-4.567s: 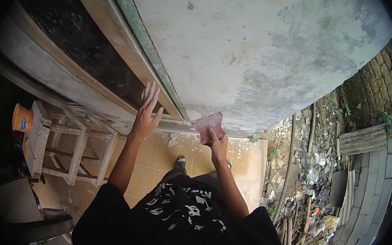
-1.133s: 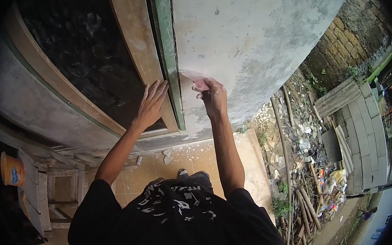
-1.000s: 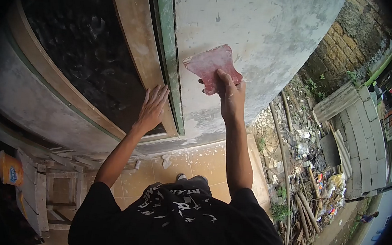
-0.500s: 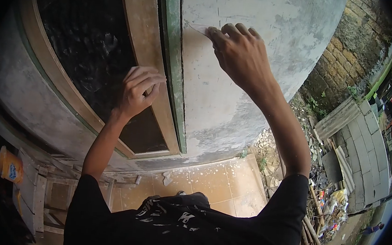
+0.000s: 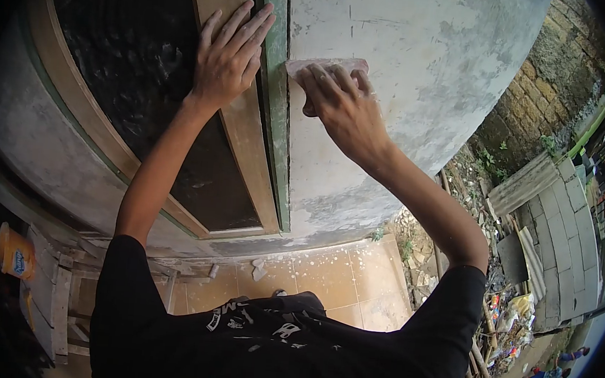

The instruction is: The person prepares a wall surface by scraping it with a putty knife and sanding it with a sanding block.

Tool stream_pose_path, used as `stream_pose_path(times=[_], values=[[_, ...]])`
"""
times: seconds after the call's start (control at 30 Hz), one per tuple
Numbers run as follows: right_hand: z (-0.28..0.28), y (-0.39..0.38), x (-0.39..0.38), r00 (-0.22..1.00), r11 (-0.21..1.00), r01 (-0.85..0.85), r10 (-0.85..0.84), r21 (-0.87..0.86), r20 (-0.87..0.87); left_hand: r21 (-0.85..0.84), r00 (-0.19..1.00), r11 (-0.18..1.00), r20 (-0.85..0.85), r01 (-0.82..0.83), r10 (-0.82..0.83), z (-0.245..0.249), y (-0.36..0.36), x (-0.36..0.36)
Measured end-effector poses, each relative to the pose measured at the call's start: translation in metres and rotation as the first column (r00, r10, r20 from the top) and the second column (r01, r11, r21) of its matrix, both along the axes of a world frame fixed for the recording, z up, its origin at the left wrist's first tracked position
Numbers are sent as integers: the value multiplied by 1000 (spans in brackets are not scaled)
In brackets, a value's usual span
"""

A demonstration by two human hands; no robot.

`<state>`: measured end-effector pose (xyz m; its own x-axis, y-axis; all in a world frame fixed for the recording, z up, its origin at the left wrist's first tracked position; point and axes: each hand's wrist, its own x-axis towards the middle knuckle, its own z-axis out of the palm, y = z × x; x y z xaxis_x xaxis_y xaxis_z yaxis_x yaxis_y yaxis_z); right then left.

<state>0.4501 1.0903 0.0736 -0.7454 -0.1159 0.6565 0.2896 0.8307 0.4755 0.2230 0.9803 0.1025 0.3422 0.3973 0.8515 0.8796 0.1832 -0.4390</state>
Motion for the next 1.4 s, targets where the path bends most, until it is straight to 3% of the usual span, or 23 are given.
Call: stream_pose_path(times=[0.07, 0.13, 0.23, 0.3, 0.37, 0.43, 0.5, 0.63, 0.73, 0.77, 0.83, 0.9, 1.0, 1.13, 1.17, 1.27, 1.37, 1.4], values=[[-7, 2, 0, 1000, 1000, -21, 21, 17, -6, 27, 1000, 1000, -7, -11, 11, 0, 1, 1], [-26, -1, 3, 999, 996, 14, -11, -90, 30, 32, 1000, 999, -5, -8, 8, 0, 3, 0], [-70, 0, 11, 981, 997, 77, -74, -8, 179, 44, 1000, 999, -7, -4, 4, -1, 3, -1], [-72, -2, 16, 957, 991, 113, -88, -77, 275, 45, 1000, 999, -7, -4, 4, -3, 2, 1], [-47, -8, 17, 985, 996, 26, -11, -84, 174, 34, 1000, 999, 25, -4, 3, -2, 2, 1], [-12, -17, 10, 998, 996, -59, 56, -73, -36, 36, 1000, 999, 19, -17, 16, -1, 2, 1], [-10, -5, 1, 999, 996, -22, 20, -82, -31, 38, 1000, 999, 11, -27, 27, -2, 3, 1], [-72, -3, 4, 993, 995, 47, -37, -84, 114, 53, 1000, 999, 16, -1, 1, -2, 3, 1], [-92, -10, 12, 928, 964, 164, -79, -208, 364, 56, 1000, 998, 21, 7, -8, -3, 3, 0], [-89, -10, 13, 929, 963, 164, -79, -213, 361, 62, 1000, 998, 18, 13, -14, -3, 4, 0], [-54, -16, 12, 993, 983, -38, 56, -180, 101, 66, 1000, 998, 9, 4, -4, -1, 4, 0], [-13, -17, 8, 997, 995, -40, 33, -88, -74, 60, 1000, 998, 15, -6, 6, -3, 4, 1], [-14, -6, -2, 996, 997, -11, 5, -75, -85, 76, 1000, 997, -3, 12, -12, -1, 5, 0], [-93, 1, 10, 987, 985, 66, -41, -161, 156, 85, 1000, 996, -3, 29, -28, -2, 6, -1], [-104, -4, 15, 956, 971, 140, -83, -191, 282, 92, 1000, 995, -4, 31, -31, -2, 7, -1], [-112, -4, 20, 913, 969, 182, -104, -166, 395, 93, 1000, 995, -4, 24, -24, -5, 6, -2], [-41, -11, 15, 997, 985, -56, 64, -164, 42, 103, 1000, 995, -8, 12, -12, -3, 8, -3], [-28, -9, 11, 999, 990, -50, 49, -131, -9, 102, 1000, 995, -12, 12, -11, -4, 7, -3]])
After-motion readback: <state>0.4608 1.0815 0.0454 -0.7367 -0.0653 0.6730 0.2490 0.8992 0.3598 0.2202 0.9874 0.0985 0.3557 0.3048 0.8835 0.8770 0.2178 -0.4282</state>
